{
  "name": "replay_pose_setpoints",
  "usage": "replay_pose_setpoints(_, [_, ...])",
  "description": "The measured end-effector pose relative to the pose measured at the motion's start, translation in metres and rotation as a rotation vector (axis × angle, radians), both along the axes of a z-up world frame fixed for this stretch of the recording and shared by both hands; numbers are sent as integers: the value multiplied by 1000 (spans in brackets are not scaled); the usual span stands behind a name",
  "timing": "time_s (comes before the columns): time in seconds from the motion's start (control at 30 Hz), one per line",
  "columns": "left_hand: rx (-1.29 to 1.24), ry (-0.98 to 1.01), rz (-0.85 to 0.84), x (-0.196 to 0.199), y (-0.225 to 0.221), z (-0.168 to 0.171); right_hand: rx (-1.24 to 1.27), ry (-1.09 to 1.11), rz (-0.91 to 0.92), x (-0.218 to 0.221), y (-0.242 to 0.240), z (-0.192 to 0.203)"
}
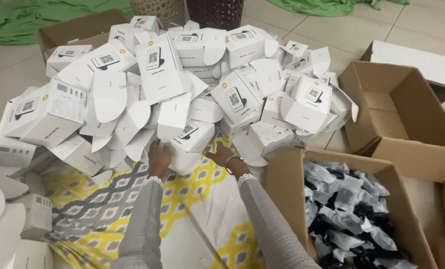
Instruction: The person packs electronic items and user manuals into individual white product boxes.
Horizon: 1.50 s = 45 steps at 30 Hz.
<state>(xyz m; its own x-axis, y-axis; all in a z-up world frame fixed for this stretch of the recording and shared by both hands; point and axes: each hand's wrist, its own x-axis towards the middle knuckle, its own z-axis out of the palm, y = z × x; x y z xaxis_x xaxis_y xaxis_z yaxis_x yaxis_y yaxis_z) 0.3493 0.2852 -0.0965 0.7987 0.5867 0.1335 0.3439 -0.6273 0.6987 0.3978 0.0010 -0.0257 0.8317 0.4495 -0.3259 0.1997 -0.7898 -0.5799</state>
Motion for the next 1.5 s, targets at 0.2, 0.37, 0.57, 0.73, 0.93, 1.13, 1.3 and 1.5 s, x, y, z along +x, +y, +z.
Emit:
replay_pose_setpoints(0.2, [-160, 7, -107, 36, 2, -3, 501, 207, -282, 13, 50, -63])
replay_pose_setpoints(0.37, [11, 12, 126, -12, -66, 38, 734, 64, -369, 8, 75, -116])
replay_pose_setpoints(0.57, [-146, -74, -49, -83, -113, 22, 710, 321, -621, -47, 22, -119])
replay_pose_setpoints(0.73, [-241, 50, -100, -154, -159, 5, 621, 590, -607, -119, -57, -107])
replay_pose_setpoints(0.93, [-782, 470, -116, -238, -199, -121, 66, 759, -386, -192, -106, -83])
replay_pose_setpoints(1.13, [-838, 520, -175, -294, -198, -90, -295, 839, -63, -244, -134, -41])
replay_pose_setpoints(1.3, [-1178, 638, -305, -317, -175, 26, -79, 999, -221, -268, -145, 23])
replay_pose_setpoints(1.5, [-1316, 288, -394, -308, -160, 126, 547, 814, -639, -274, -172, 38])
